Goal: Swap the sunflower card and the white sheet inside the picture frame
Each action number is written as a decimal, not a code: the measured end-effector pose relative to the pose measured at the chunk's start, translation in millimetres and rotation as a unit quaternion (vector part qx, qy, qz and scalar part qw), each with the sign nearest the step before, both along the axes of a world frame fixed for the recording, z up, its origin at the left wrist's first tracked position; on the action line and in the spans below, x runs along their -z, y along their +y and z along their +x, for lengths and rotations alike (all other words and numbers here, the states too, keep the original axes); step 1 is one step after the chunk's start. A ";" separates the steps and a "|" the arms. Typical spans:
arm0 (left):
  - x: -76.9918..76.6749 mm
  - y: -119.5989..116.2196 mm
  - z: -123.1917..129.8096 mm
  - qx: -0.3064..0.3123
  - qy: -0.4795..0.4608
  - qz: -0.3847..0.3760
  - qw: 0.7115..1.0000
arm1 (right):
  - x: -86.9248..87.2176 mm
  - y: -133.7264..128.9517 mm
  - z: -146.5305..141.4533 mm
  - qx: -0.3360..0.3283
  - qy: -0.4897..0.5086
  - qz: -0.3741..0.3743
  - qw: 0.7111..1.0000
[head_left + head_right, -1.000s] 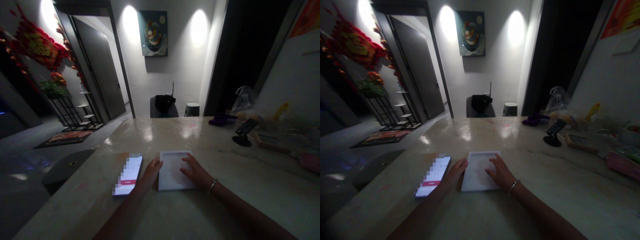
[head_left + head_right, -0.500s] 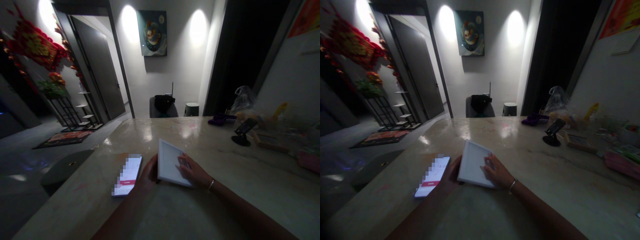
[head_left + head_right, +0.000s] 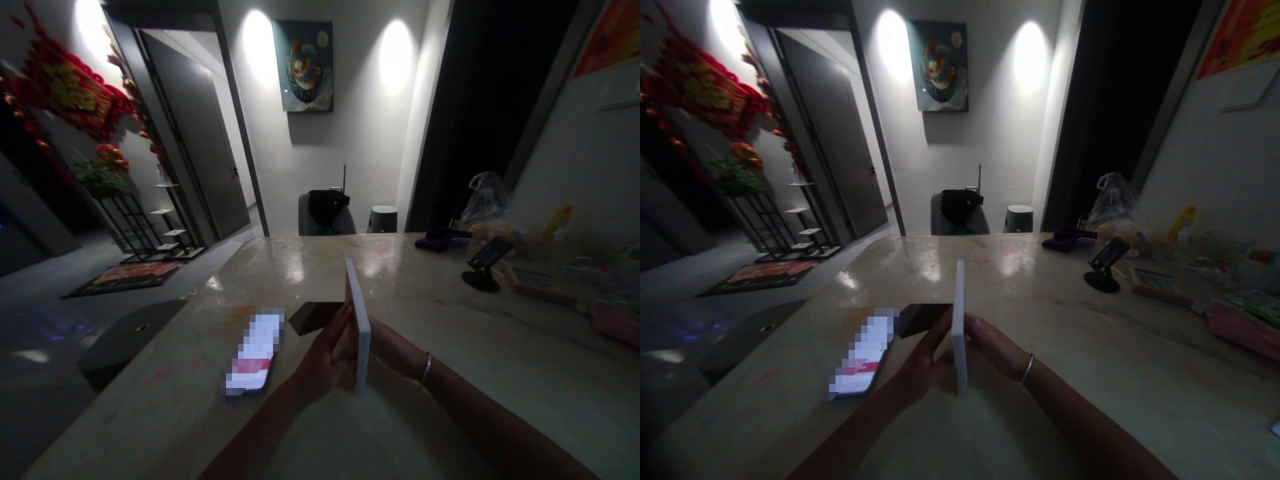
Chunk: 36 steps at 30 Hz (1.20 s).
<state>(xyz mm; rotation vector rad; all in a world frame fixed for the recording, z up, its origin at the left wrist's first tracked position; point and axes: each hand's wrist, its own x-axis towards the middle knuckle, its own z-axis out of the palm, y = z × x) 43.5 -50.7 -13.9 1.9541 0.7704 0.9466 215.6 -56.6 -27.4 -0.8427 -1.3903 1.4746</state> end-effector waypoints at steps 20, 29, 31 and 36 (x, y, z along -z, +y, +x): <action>23.1 16.5 -22.9 -0.063 0.324 0.090 0.939 | 20.4 29.0 52.7 0.212 0.111 -0.211 0.948; 24.1 23.8 -28.3 -0.132 0.326 0.074 0.933 | 15.3 25.9 40.3 0.269 -0.116 -0.080 0.953; 25.1 25.9 -27.3 -0.172 0.332 0.074 0.925 | 18.7 25.9 40.6 0.254 -0.193 -0.039 0.947; 28.8 31.9 -25.3 -0.225 0.326 0.063 0.916 | 21.2 19.9 38.2 0.245 -0.413 0.116 0.869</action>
